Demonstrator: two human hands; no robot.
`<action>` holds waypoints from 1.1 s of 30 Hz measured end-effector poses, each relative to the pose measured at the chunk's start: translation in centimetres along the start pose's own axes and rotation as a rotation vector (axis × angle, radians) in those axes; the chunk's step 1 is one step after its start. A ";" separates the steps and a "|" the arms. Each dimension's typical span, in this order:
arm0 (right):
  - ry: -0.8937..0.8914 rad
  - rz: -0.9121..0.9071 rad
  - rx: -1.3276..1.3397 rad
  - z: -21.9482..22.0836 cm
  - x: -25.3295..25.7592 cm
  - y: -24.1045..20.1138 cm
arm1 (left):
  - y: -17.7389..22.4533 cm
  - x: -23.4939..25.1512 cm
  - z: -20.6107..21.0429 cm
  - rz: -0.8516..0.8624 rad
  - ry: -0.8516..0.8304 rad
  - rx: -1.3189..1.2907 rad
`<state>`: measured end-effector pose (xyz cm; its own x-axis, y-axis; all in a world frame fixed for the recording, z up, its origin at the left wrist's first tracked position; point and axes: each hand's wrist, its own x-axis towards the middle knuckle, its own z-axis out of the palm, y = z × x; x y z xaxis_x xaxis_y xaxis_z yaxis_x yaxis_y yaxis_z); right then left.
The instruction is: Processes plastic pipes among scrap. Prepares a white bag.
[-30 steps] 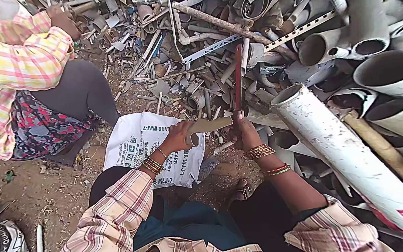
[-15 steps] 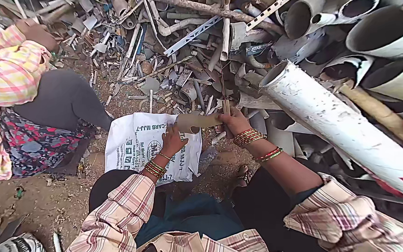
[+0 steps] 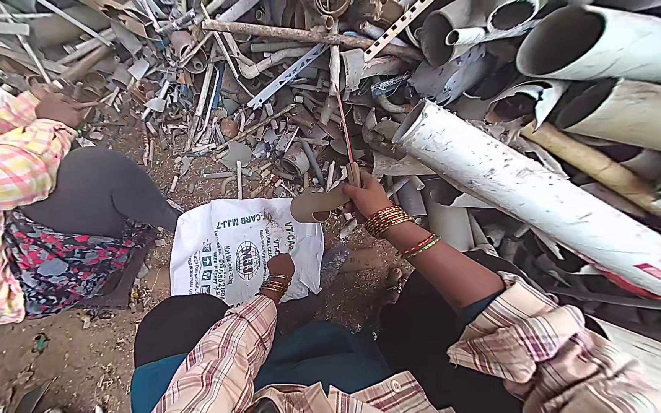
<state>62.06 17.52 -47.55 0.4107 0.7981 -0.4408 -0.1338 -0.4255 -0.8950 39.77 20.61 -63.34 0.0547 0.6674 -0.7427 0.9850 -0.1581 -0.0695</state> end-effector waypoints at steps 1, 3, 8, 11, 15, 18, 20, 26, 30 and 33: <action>0.002 0.004 0.006 -0.2 0.1 0.3 | -0.6 -0.1 -1.3 -0.010 0.018 -0.027; 0.017 0.010 0.044 -0.3 0.2 -0.1 | -1.8 -0.9 -4.1 -0.019 0.083 -0.129; 0.039 -0.103 -0.146 -0.4 -0.1 -1.7 | -3.8 -6.6 -10.3 -0.021 0.413 -0.300; 0.007 -0.201 -0.254 0.1 -0.5 -2.0 | -4.9 -10.0 -10.2 -0.001 0.600 -0.362; -0.129 -0.199 -0.225 2.2 -1.2 -1.4 | -5.8 -12.4 -8.8 0.066 0.786 -0.498; -0.317 -0.172 -0.017 5.0 -2.6 -0.4 | -6.3 -13.0 -8.1 0.159 0.978 -0.606; -0.446 -0.141 0.139 7.1 -3.6 0.3 | -6.8 -13.5 -7.9 0.239 1.142 -0.667; -0.462 -0.222 -0.324 9.4 -2.4 0.2 | -9.8 -16.4 -9.9 0.212 1.336 -0.762; -0.233 -0.261 -0.399 7.6 -0.1 0.0 | -12.5 -16.2 -10.4 0.125 1.303 -0.821; -0.119 -0.184 -0.536 5.8 0.6 -0.5 | -13.4 -15.6 -10.3 0.099 1.302 -0.840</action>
<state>57.11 20.67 -47.77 0.2754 0.9087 -0.3137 0.4183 -0.4071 -0.8120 27.38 19.80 -43.92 -0.2166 0.8991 0.3803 0.7499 -0.0962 0.6545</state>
